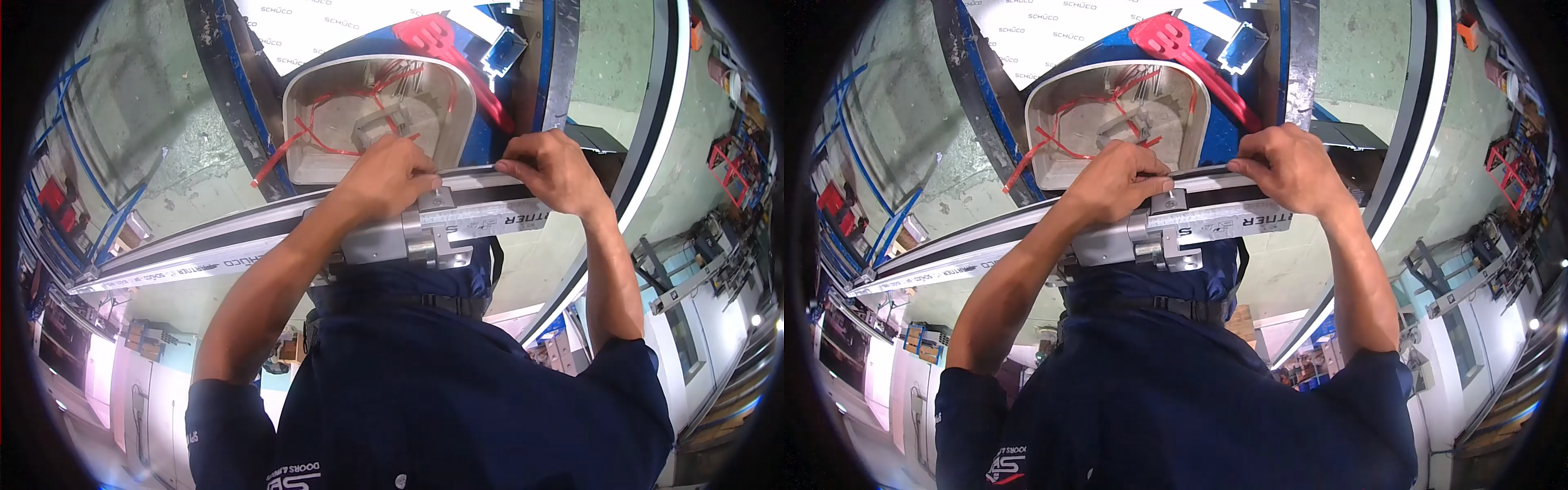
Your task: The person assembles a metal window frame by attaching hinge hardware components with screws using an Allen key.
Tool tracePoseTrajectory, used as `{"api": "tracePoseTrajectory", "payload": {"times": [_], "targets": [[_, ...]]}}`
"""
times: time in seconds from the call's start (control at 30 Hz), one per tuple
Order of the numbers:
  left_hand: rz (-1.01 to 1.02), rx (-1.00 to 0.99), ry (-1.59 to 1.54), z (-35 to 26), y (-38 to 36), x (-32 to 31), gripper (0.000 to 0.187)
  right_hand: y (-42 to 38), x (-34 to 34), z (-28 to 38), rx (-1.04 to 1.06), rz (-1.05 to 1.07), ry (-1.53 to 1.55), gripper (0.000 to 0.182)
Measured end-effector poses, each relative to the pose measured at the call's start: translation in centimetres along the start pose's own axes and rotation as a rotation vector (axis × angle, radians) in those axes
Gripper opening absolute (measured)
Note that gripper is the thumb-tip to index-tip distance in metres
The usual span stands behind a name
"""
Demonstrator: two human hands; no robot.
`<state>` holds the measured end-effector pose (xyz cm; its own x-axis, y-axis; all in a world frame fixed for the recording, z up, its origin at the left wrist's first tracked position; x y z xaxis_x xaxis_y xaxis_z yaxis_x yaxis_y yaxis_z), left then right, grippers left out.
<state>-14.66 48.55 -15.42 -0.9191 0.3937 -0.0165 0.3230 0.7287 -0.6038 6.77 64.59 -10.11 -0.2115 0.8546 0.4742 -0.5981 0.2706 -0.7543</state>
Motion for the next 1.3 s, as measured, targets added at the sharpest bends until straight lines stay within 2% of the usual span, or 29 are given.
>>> {"api": "tracePoseTrajectory", "payload": {"times": [0.1, 0.2, 0.3, 0.43, 0.53, 0.67, 0.77, 0.93, 1.03, 1.17, 1.3], "targets": [[0.012, -0.038, -0.012, 0.5, 0.3, 0.1, 0.029, -1.4, -0.8, 0.1, 0.126, -0.204, 0.068, 0.02], [0.029, -0.127, 0.008, 0.9, 0.1, 0.0, 0.029, -2.3, -1.1, -0.3, 0.007, -0.128, 0.189, 0.016], [0.063, -0.127, 0.039, 0.6, 0.5, 0.0, 0.029, -2.9, -2.9, -0.6, 0.065, -0.294, 0.038, 0.015], [0.02, -0.181, 0.02, 0.6, 0.2, 0.1, 0.023, -4.4, -2.3, 1.6, -0.057, -0.31, 0.117, 0.016], [-0.013, -0.253, 0.012, 1.1, 0.5, -0.3, 0.02, -5.3, -3.1, 2.8, -0.044, -0.449, -0.047, 0.016], [0.083, -0.305, 0.095, 1.9, 1.0, -0.3, 0.026, -6.4, -2.9, 5.4, -0.096, -0.431, -0.111, 0.016], [0.105, -0.273, 0.088, 2.1, 1.2, -0.1, 0.026, -7.2, -2.7, 8.0, -0.145, -0.434, -0.191, 0.018], [0.021, -0.362, 0.047, 3.2, 1.4, -0.5, 0.025, -7.5, -3.1, 12.0, -0.207, -0.436, -0.376, 0.025], [0.008, -0.404, -0.006, 3.7, 1.5, -0.8, 0.026, -6.9, -3.7, 15.6, -0.304, -0.365, -0.478, 0.023], [-0.028, -0.425, -0.067, 4.3, 1.5, -1.0, 0.024, -6.4, -4.5, 15.9, -0.368, -0.457, -0.329, 0.022], [-0.023, -0.52, 0.012, 4.0, 1.9, -0.8, 0.023, -6.9, -3.5, 15.6, -0.236, -0.402, -0.405, 0.024]]}}
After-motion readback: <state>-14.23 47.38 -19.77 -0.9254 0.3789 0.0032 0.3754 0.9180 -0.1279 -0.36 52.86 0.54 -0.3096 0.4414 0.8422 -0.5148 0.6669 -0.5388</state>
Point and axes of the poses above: each hand's wrist, its own y-axis towards the middle knuckle, its own x-axis out of the back of the hand, z = x × y, the point moved 2 cm from there along y, towards the middle knuckle, and after that the axes turned 5 degrees about -y, right-handed, at the moved point
